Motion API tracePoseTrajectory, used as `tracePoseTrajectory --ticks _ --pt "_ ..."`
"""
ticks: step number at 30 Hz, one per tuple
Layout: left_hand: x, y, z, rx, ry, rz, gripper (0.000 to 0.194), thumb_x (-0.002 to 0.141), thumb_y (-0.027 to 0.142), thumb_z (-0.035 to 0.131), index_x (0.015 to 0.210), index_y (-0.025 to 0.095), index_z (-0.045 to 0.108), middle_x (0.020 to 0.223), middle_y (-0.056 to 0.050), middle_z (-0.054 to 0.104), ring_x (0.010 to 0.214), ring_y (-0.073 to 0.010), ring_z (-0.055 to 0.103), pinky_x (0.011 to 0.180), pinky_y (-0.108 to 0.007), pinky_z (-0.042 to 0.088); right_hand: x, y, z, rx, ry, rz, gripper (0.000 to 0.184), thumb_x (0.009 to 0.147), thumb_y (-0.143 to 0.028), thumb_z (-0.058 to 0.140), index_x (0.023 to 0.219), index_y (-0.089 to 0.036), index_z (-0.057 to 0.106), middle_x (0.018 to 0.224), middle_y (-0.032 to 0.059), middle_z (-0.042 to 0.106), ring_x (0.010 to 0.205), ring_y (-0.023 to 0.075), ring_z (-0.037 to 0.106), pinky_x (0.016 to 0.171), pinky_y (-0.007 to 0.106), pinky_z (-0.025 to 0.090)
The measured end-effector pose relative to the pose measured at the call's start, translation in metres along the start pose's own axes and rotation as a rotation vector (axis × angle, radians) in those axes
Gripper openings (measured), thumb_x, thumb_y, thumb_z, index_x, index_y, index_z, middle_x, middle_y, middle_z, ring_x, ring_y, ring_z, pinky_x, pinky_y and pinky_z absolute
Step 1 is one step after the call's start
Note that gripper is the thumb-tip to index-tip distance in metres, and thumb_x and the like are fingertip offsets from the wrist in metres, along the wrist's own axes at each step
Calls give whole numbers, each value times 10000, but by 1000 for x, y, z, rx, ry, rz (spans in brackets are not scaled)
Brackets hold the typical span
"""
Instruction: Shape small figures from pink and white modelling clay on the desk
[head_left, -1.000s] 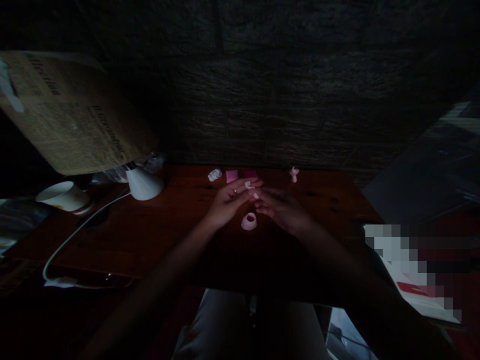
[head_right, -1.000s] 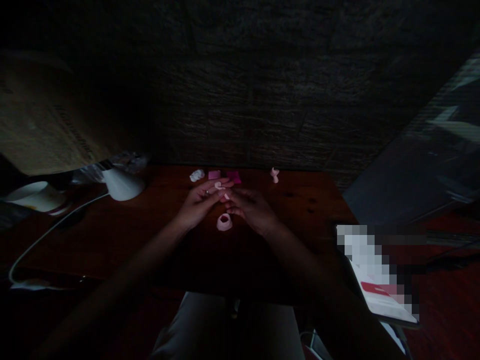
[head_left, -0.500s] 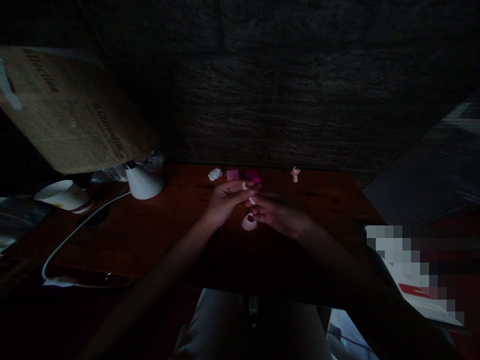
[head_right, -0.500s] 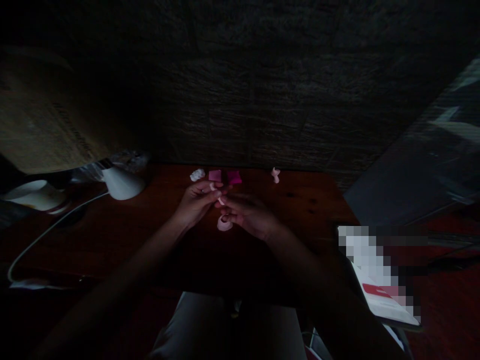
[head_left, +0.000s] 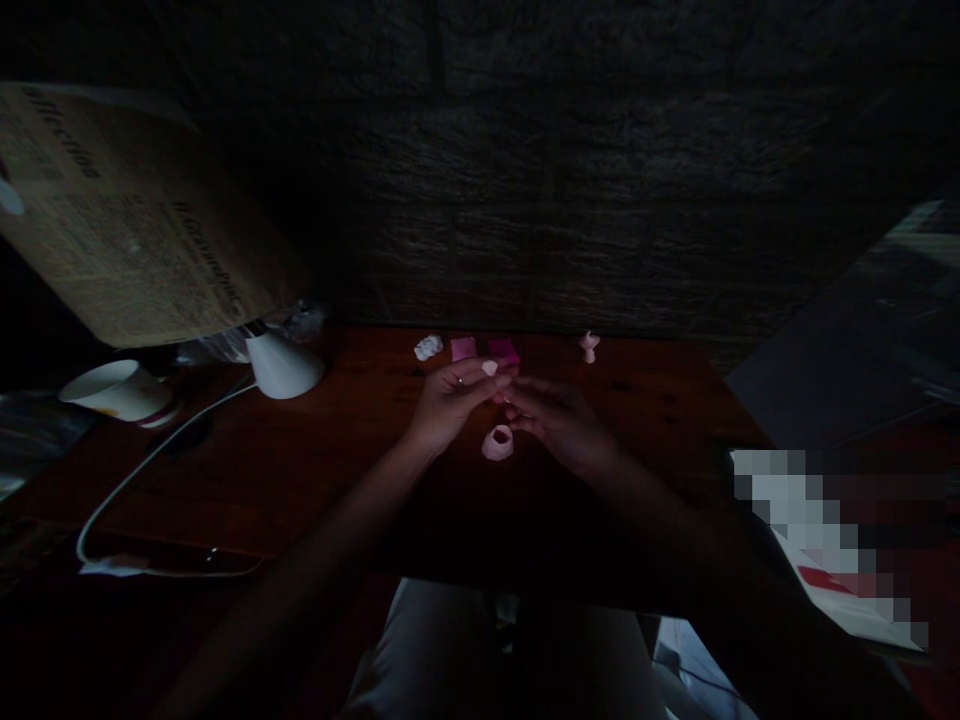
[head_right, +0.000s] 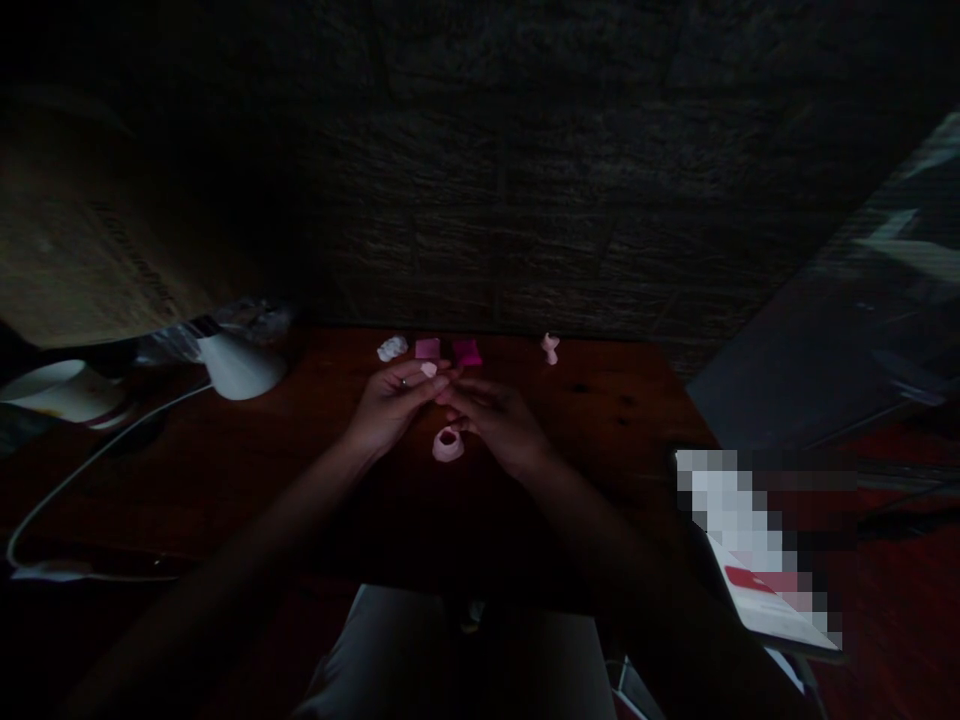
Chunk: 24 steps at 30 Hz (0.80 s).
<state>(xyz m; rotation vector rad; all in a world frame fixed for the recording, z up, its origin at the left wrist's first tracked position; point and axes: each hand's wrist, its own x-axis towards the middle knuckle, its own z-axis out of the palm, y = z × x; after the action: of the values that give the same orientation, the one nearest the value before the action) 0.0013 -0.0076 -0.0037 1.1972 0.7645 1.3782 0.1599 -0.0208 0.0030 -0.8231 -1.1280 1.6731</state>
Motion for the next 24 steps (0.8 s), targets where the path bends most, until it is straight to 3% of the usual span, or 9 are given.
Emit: tracePoseTrajectory --ticks 6,10,12,18,24 --pt "4 3 -5 -184 68 -29 198 708 304 869 823 197 749 889 -15 786 929 -177 747 882 -304 578 -2 -7 1 -14 -57 -3 334 669 -442 874 900 -219 782 867 18 733 673 97 597 659 263 519" --pt "12 5 -17 -326 269 -79 123 790 262 811 854 210 721 959 1 783 1009 -140 730 948 -253 556 -1 -20 -7 34 18 -27 343 611 -420 910 842 -206 774 834 22 742 650 96 598 633 250 501" --pt "14 5 -21 -323 310 -131 92 830 264 774 879 212 716 1004 -6 782 1026 -138 726 931 -240 560 1 -24 -12 53 81 -45 338 589 -409 920 815 -211 766 836 20 744 639 94 593 605 240 482" --pt "9 3 -13 -159 153 -200 270 812 372 789 1009 195 733 1041 -64 785 982 -180 745 861 -277 575 4 -19 -17 -4 138 -64 332 647 -408 881 903 -231 766 904 32 761 667 112 605 630 264 490" --pt "3 -1 -4 -23 7 -140 342 760 464 810 939 178 754 1031 -101 789 909 -217 759 789 -294 593 2 -12 -14 -269 113 -189 315 754 -461 800 984 -247 777 859 20 748 701 144 627 653 293 491"
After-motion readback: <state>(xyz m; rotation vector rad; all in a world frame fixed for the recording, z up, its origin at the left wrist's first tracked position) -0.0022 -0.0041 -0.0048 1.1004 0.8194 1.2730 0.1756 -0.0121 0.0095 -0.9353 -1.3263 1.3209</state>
